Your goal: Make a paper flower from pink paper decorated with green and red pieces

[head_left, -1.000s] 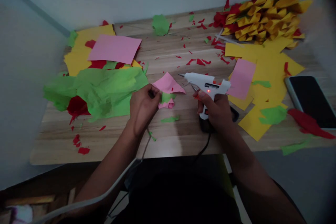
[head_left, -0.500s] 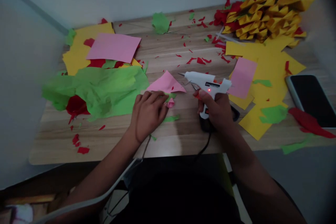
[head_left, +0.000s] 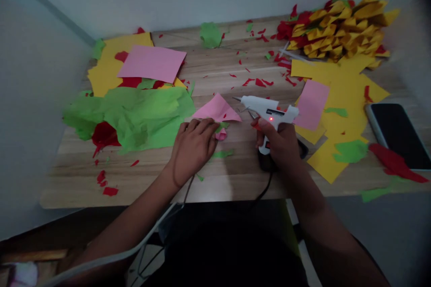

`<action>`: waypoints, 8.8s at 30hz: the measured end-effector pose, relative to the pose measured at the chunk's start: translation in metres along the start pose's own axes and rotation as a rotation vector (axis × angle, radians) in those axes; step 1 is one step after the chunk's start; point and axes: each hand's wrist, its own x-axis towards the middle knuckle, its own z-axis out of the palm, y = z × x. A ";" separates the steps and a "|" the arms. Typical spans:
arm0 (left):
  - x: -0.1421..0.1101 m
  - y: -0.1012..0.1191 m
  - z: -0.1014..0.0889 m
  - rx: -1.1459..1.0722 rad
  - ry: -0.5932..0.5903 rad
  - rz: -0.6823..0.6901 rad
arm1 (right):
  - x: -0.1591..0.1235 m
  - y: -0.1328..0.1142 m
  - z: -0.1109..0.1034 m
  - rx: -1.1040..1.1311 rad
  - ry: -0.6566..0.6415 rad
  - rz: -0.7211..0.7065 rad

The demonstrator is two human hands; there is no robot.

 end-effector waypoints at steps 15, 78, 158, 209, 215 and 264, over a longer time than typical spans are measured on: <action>0.067 -0.054 -0.004 -0.530 0.273 -0.202 | -0.001 -0.005 0.001 -0.126 0.040 -0.062; 0.058 -0.106 0.012 -0.356 0.067 0.005 | 0.082 -0.029 0.015 -0.470 -0.566 -0.175; 0.057 -0.103 0.008 -0.468 -0.059 0.223 | 0.081 -0.042 -0.001 -0.571 -0.834 0.133; 0.056 -0.100 0.004 -0.495 -0.045 0.183 | 0.083 -0.037 -0.008 -0.267 -0.641 0.078; 0.057 -0.098 0.001 -0.557 0.411 0.070 | 0.090 -0.032 -0.008 0.005 -0.470 0.027; 0.012 -0.025 -0.019 -0.919 0.181 -0.519 | 0.097 -0.019 0.009 -0.172 -0.625 -0.029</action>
